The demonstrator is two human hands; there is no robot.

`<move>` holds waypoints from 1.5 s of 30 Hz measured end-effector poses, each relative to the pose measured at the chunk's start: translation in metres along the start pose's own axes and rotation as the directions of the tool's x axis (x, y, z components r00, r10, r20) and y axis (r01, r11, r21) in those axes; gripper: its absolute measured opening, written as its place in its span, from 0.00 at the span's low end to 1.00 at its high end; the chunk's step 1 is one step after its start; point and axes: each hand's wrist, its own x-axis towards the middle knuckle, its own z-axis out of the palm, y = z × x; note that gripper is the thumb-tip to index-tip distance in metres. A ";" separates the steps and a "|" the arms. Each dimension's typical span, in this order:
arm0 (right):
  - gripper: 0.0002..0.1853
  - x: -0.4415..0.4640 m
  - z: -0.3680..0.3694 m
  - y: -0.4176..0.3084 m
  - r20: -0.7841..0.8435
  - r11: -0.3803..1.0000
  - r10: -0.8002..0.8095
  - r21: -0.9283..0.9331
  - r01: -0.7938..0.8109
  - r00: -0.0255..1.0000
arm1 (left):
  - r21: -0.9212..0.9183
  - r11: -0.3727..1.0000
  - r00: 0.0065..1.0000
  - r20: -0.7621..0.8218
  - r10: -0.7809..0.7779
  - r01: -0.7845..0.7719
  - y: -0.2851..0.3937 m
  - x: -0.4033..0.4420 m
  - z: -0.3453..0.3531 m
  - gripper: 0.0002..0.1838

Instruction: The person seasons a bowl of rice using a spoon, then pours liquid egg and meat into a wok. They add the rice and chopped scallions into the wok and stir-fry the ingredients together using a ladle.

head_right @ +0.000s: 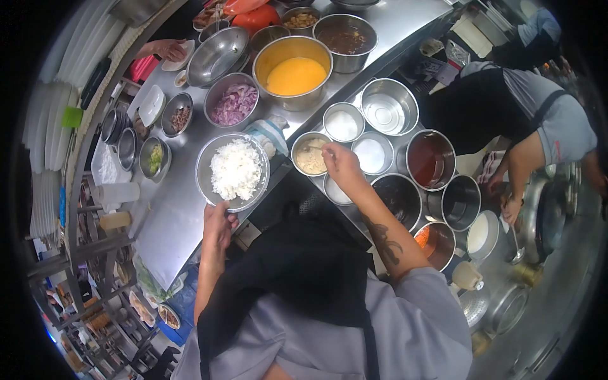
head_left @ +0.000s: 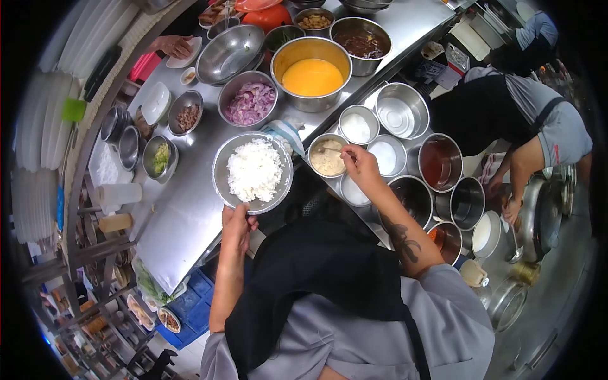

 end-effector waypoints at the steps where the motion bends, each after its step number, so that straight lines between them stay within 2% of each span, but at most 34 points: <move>1: 0.07 0.000 0.000 0.000 -0.028 0.999 -0.034 -0.013 0.033 0.999 | 0.003 1.000 1.000 0.002 -0.002 0.002 -0.001 0.000 0.000 0.10; 4: 0.09 -0.001 -0.002 -0.006 0.018 0.999 0.047 -0.025 -0.047 0.999 | 0.007 1.000 1.000 0.002 0.001 -0.001 -0.002 0.002 0.000 0.10; 7: 0.10 -0.004 0.001 -0.002 0.042 0.999 0.053 -0.002 -0.053 0.998 | 0.003 1.000 1.000 0.017 0.000 0.000 -0.001 0.002 0.002 0.10; 13: 0.10 -0.011 0.007 0.012 0.003 0.982 0.105 0.160 -0.104 0.995 | -0.003 1.000 1.000 0.028 -0.001 0.001 -0.001 0.001 0.001 0.11; 19: 0.09 -0.015 0.003 0.020 0.021 0.966 0.174 0.190 -0.175 0.984 | -0.002 1.000 1.000 0.028 0.006 -0.006 -0.001 -0.001 0.001 0.12; 22: 0.08 -0.017 0.000 0.018 0.022 0.914 0.247 0.328 -0.241 0.969 | 0.000 1.000 0.999 0.034 0.011 -0.011 -0.003 0.000 -0.001 0.12; 25: 0.08 -0.020 -0.008 0.010 0.057 0.821 0.389 0.431 -0.374 0.920 | -0.002 1.000 0.999 0.050 0.018 -0.018 -0.004 0.001 -0.001 0.12; 28: 0.09 -0.025 -0.013 0.010 0.081 0.767 0.437 0.487 -0.418 0.896 | 0.001 1.000 0.999 0.044 0.016 -0.016 -0.004 0.002 0.000 0.12; 34: 0.09 -0.032 -0.016 0.006 0.036 0.760 0.433 0.524 -0.386 0.901 | 0.003 1.000 0.998 0.055 0.021 -0.022 -0.005 0.004 0.003 0.12; 37: 0.08 -0.030 -0.021 0.008 0.063 0.706 0.466 0.574 -0.414 0.883 | 0.012 1.000 0.997 0.079 0.023 -0.024 -0.009 0.009 0.001 0.12; 40: 0.08 -0.024 -0.036 -0.011 0.023 0.684 0.503 0.601 -0.414 0.864 | 0.047 0.998 0.995 0.099 0.029 -0.034 -0.014 0.017 0.000 0.14; 45: 0.08 -0.014 -0.062 -0.067 -0.031 0.705 0.450 0.625 -0.334 0.892 | 0.119 0.990 0.989 0.138 0.056 -0.072 -0.022 0.030 0.008 0.18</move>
